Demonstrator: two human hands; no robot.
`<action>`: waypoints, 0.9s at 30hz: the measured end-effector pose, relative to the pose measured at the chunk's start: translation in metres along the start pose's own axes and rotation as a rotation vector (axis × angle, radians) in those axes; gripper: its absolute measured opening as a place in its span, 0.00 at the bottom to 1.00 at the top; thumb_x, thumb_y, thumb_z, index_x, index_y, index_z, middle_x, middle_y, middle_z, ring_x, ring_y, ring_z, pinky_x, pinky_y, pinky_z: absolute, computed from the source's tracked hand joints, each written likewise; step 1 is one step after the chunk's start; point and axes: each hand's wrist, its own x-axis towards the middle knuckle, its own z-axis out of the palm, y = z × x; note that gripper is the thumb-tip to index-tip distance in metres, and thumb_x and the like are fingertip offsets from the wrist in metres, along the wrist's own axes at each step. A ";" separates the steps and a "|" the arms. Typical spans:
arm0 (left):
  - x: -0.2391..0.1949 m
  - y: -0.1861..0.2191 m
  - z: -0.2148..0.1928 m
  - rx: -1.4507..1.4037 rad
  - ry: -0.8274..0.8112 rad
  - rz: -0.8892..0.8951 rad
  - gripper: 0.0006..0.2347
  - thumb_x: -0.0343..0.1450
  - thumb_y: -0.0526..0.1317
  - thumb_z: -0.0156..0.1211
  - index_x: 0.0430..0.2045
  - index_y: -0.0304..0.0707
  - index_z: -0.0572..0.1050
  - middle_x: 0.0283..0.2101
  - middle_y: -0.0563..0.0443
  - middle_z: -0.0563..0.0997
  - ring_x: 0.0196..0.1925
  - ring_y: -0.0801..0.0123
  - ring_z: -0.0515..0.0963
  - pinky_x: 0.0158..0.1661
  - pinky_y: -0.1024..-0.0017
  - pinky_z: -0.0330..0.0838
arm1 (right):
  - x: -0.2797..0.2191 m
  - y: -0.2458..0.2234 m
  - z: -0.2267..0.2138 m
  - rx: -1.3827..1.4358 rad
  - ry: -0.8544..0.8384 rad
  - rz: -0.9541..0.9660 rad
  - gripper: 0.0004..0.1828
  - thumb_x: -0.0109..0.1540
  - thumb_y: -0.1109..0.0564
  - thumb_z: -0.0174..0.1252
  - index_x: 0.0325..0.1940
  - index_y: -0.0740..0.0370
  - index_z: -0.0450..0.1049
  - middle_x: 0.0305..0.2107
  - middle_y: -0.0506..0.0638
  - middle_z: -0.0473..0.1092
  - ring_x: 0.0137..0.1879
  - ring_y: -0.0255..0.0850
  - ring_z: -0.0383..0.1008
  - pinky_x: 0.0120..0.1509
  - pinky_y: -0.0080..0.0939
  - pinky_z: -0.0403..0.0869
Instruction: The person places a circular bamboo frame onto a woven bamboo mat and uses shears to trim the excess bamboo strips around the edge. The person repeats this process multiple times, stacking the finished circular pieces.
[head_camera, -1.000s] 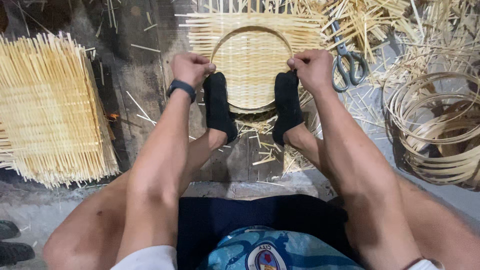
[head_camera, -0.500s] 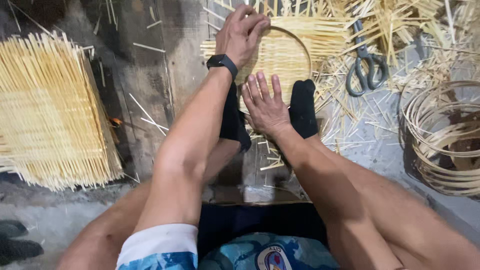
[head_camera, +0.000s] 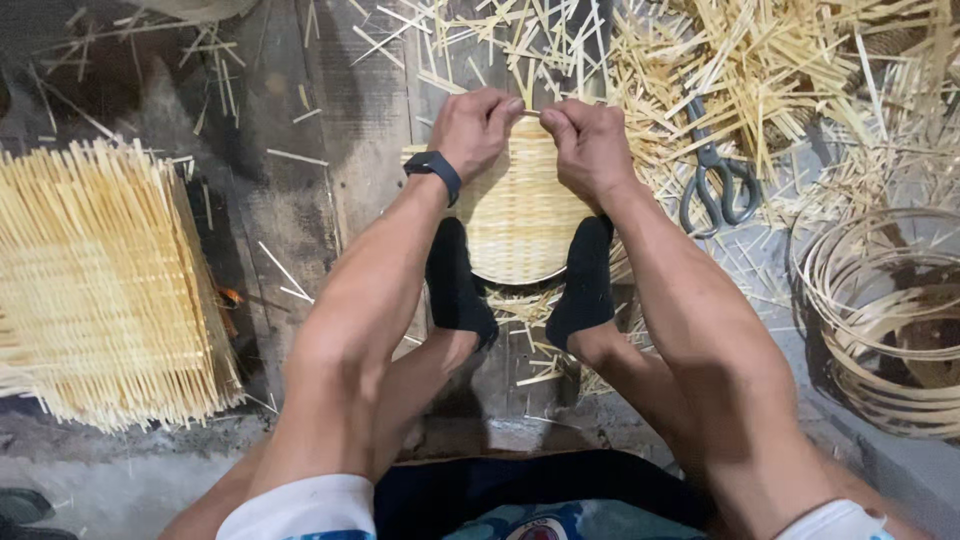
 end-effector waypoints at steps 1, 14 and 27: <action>0.003 -0.003 0.002 -0.056 -0.076 -0.162 0.10 0.74 0.43 0.61 0.32 0.36 0.84 0.22 0.47 0.82 0.23 0.67 0.77 0.27 0.68 0.72 | 0.002 0.004 0.000 0.043 0.001 0.029 0.09 0.70 0.58 0.59 0.41 0.64 0.80 0.24 0.55 0.74 0.29 0.43 0.71 0.35 0.42 0.69; 0.012 -0.017 -0.002 -0.261 -0.057 -0.259 0.16 0.70 0.47 0.70 0.20 0.29 0.82 0.19 0.54 0.77 0.21 0.76 0.69 0.25 0.72 0.65 | -0.006 0.019 0.023 -0.251 -0.054 0.272 0.38 0.73 0.40 0.31 0.35 0.72 0.77 0.31 0.75 0.72 0.44 0.73 0.72 0.53 0.67 0.69; -0.007 -0.079 0.004 -0.120 -0.067 -0.154 0.31 0.78 0.62 0.52 0.25 0.22 0.74 0.24 0.34 0.70 0.29 0.63 0.69 0.32 0.60 0.65 | -0.006 0.041 0.023 -0.068 0.095 0.030 0.30 0.73 0.44 0.41 0.34 0.73 0.74 0.28 0.72 0.70 0.39 0.71 0.72 0.46 0.64 0.70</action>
